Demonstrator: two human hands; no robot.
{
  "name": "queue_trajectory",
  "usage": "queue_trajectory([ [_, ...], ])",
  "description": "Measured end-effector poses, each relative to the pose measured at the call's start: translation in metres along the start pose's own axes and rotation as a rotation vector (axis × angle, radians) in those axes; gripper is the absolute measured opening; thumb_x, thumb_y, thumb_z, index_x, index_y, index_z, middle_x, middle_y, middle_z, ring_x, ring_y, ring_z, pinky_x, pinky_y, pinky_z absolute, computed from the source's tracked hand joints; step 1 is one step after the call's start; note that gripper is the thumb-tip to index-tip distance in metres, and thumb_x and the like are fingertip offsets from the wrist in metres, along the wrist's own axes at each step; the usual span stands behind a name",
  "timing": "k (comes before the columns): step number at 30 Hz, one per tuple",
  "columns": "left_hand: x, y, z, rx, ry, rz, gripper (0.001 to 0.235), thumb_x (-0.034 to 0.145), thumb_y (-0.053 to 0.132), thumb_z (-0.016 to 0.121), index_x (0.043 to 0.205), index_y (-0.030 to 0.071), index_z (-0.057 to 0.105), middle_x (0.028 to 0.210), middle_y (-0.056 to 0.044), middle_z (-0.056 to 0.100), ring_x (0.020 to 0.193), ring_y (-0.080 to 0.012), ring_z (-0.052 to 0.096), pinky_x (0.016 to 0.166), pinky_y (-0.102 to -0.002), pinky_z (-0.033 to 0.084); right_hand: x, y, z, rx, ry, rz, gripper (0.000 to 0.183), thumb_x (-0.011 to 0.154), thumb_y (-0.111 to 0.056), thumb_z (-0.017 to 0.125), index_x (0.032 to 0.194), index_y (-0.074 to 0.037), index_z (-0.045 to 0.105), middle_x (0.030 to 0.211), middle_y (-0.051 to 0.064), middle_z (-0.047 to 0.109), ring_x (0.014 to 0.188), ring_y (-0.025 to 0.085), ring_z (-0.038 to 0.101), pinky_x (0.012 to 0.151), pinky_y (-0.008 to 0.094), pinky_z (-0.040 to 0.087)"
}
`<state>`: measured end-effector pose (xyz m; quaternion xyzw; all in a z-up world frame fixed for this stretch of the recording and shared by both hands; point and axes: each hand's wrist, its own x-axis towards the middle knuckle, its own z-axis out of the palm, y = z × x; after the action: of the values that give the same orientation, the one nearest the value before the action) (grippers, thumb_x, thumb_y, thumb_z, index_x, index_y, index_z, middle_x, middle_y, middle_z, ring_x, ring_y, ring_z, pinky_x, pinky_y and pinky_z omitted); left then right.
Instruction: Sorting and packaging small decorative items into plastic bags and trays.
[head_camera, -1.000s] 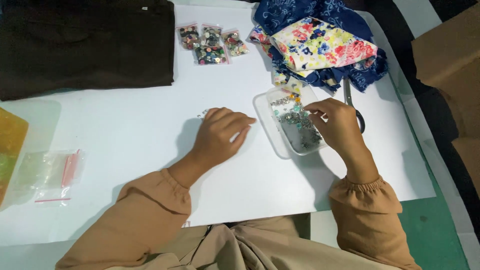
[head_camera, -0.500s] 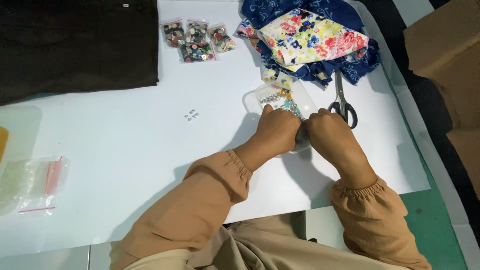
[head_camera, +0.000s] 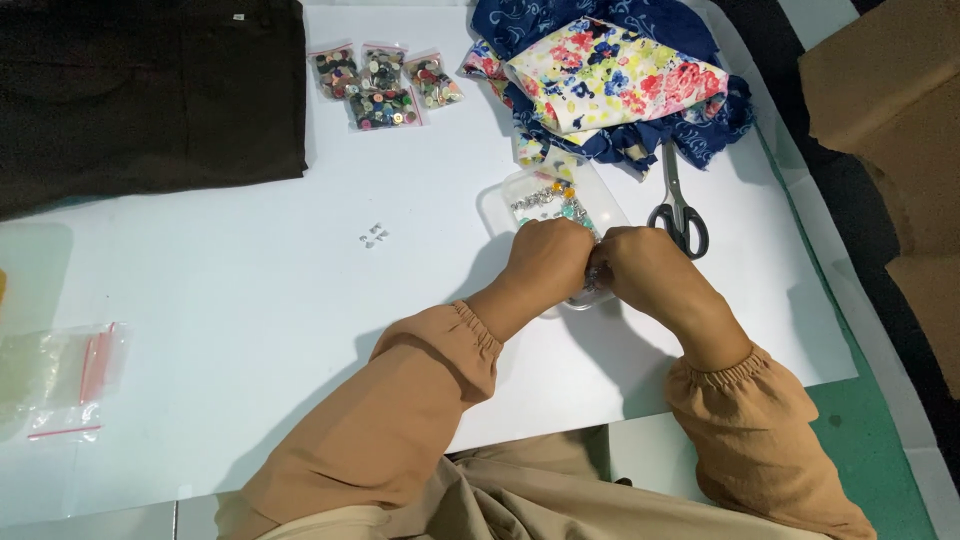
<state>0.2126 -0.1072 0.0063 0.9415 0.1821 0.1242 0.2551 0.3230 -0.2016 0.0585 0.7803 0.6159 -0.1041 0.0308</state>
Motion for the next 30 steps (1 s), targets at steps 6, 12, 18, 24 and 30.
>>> queue_trajectory([
  [6, -0.005, 0.005, -0.014, -0.014, -0.021, 0.014, 0.007, 0.076, -0.006, 0.069, 0.073, -0.001, 0.074, 0.066, -0.015, 0.068, 0.074, -0.037, 0.07, 0.074, -0.046, 0.05, 0.007, 0.012, 0.01, 0.105, -0.003, -0.017, 0.012, 0.082, -0.004, 0.077, 0.094, -0.002, 0.08, 0.084, 0.018, 0.076, 0.081, 0.032, 0.076, 0.067, 0.038, 0.066],
  [12, -0.009, 0.001, -0.018, -0.056, 0.036, 0.038, 0.012, 0.077, -0.008, 0.065, 0.068, -0.003, 0.071, 0.062, -0.017, 0.067, 0.07, -0.0392, 0.069, 0.071, -0.045, 0.051, 0.003, 0.002, 0.0, 0.192, -0.002, -0.011, 0.013, 0.082, 0.0, 0.077, 0.094, 0.0, 0.079, 0.084, 0.02, 0.075, 0.084, 0.035, 0.076, 0.068, 0.04, 0.066],
  [18, -0.004, -0.008, -0.021, -0.033, 0.07, 0.023, 0.018, 0.079, -0.004, 0.063, 0.064, 0.003, 0.07, 0.058, -0.013, 0.065, 0.065, -0.0348, 0.069, 0.073, -0.043, 0.051, 0.005, 0.009, 0.011, 0.254, 0.149, -0.068, 0.013, 0.085, 0.003, 0.073, 0.095, -0.003, 0.079, 0.084, 0.018, 0.076, 0.082, 0.036, 0.076, 0.067, 0.04, 0.064],
  [24, 0.0, -0.012, -0.016, 0.005, 0.084, 0.03, 0.02, 0.079, -0.003, 0.063, 0.062, 0.006, 0.069, 0.055, -0.01, 0.064, 0.062, -0.0315, 0.069, 0.073, -0.041, 0.05, -0.001, 0.014, 0.009, 0.081, 0.136, -0.051, 0.014, 0.082, -0.005, 0.077, 0.095, -0.009, 0.079, 0.084, 0.013, 0.077, 0.081, 0.03, 0.077, 0.066, 0.037, 0.064],
  [30, 0.0, -0.012, -0.018, 0.018, 0.073, 0.037, 0.018, 0.078, -0.002, 0.063, 0.064, 0.006, 0.071, 0.056, -0.011, 0.065, 0.064, -0.0327, 0.07, 0.073, -0.042, 0.051, -0.007, -0.006, 0.0, 0.077, 0.063, -0.032, 0.023, 0.079, -0.005, 0.081, 0.101, -0.007, 0.08, 0.085, 0.015, 0.077, 0.082, 0.029, 0.077, 0.07, 0.035, 0.065],
])
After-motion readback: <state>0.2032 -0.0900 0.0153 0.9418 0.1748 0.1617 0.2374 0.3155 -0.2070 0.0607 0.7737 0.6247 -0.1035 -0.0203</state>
